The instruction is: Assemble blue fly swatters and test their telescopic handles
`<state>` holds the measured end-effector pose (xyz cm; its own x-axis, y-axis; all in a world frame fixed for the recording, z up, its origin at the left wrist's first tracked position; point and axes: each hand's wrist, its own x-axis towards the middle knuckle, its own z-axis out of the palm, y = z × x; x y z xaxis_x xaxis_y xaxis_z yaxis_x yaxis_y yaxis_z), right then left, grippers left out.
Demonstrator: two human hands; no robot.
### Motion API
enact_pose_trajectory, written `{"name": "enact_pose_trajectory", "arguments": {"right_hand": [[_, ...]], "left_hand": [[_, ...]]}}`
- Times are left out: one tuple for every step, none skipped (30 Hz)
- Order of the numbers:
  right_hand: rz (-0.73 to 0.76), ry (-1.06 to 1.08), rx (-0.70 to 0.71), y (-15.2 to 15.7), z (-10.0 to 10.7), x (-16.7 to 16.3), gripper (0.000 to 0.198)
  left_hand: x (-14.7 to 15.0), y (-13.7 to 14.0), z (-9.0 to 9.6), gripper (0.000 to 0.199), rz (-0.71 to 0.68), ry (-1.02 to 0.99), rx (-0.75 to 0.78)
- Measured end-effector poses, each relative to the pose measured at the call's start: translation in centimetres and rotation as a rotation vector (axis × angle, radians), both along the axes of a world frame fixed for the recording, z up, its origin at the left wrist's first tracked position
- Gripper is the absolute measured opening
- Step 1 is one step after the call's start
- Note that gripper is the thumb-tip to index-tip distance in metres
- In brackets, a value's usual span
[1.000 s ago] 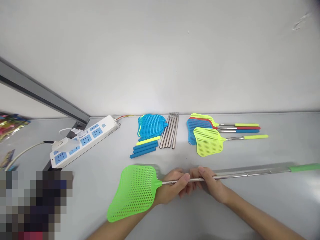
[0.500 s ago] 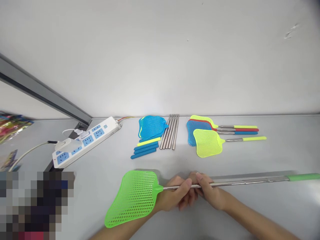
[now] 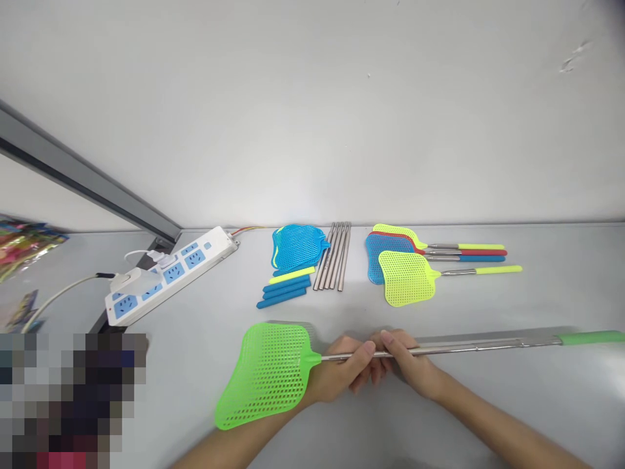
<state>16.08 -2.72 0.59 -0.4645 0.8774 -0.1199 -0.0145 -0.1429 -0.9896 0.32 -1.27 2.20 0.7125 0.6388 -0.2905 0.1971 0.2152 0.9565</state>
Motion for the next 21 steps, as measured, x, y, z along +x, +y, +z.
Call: {"name": "enact_pose_trajectory", "arguments": {"right_hand": [[-0.014, 0.014, -0.016, 0.0, 0.1, 0.0, 0.05], [-0.029, 0.029, -0.031, 0.1, 0.1, 0.0, 0.049], [-0.04, 0.043, -0.046, 0.1, 0.2, 0.1, 0.047], [-0.047, 0.052, -0.058, 0.1, 0.2, 0.1, 0.046], [-0.051, 0.06, -0.065, 0.1, 0.1, 0.1, 0.046], [-0.054, 0.063, -0.073, 0.1, 0.1, 0.2, 0.045], [-0.061, 0.064, -0.081, 0.1, -0.1, 0.2, 0.045], [-0.076, 0.066, -0.087, 0.2, -0.2, 0.3, 0.045], [-0.102, 0.071, -0.093, 0.2, -0.4, 0.3, 0.046], [-0.135, 0.082, -0.098, 0.3, -0.6, 0.3, 0.046], [-0.169, 0.103, -0.105, 0.3, -0.8, 0.3, 0.047], [-0.202, 0.131, -0.113, 0.4, -1.0, 0.3, 0.047], [-0.23, 0.163, -0.124, 0.5, -1.1, 0.3, 0.047], [-0.251, 0.193, -0.137, 0.6, -1.2, 0.3, 0.047], [-0.265, 0.218, -0.15, 0.6, -1.2, 0.3, 0.047], [-0.274, 0.237, -0.162, 0.7, -1.1, 0.3, 0.047], [-0.279, 0.249, -0.171, 0.7, -1.1, 0.3, 0.047], [-0.28, 0.258, -0.177, 0.7, -1.1, 0.2, 0.047], [-0.279, 0.265, -0.179, 0.7, -1.0, 0.2, 0.047], [-0.277, 0.27, -0.181, 0.7, -1.0, 0.2, 0.047], [-0.275, 0.27, -0.184, 0.7, -1.0, 0.2, 0.047]], "left_hand": [[0.0, 0.0, 0.0, 0.054, 0.014, -0.018, 0.004], [0.1, 0.1, -0.1, 0.053, 0.027, -0.037, -0.003], [0.1, 0.1, -0.1, 0.052, 0.035, -0.058, -0.027], [0.1, 0.2, -0.2, 0.049, 0.038, -0.08, -0.059], [0.1, 0.4, -0.2, 0.047, 0.04, -0.101, -0.091], [0.0, 0.5, -0.3, 0.045, 0.048, -0.121, -0.122], [0.0, 0.7, -0.5, 0.045, 0.058, -0.146, -0.15], [-0.1, 0.8, -0.6, 0.046, 0.071, -0.175, -0.178], [-0.1, 0.9, -0.7, 0.047, 0.086, -0.204, -0.203], [-0.1, 1.1, -0.9, 0.05, 0.099, -0.231, -0.228], [-0.2, 1.2, -1.0, 0.052, 0.107, -0.256, -0.253], [-0.2, 1.2, -1.1, 0.054, 0.111, -0.273, -0.272], [-0.2, 1.3, -1.2, 0.056, 0.118, -0.28, -0.285], [-0.2, 1.3, -1.2, 0.058, 0.129, -0.277, -0.293], [-0.2, 1.3, -1.3, 0.059, 0.139, -0.27, -0.302], [-0.2, 1.2, -1.3, 0.06, 0.148, -0.263, -0.311], [-0.2, 1.2, -1.3, 0.06, 0.154, -0.26, -0.319], [-0.2, 1.2, -1.3, 0.06, 0.16, -0.26, -0.324], [-0.1, 1.2, -1.3, 0.061, 0.165, -0.262, -0.326], [-0.1, 1.1, -1.3, 0.061, 0.171, -0.263, -0.325], [-0.1, 1.1, -1.3, 0.061, 0.179, -0.262, -0.325]]}}
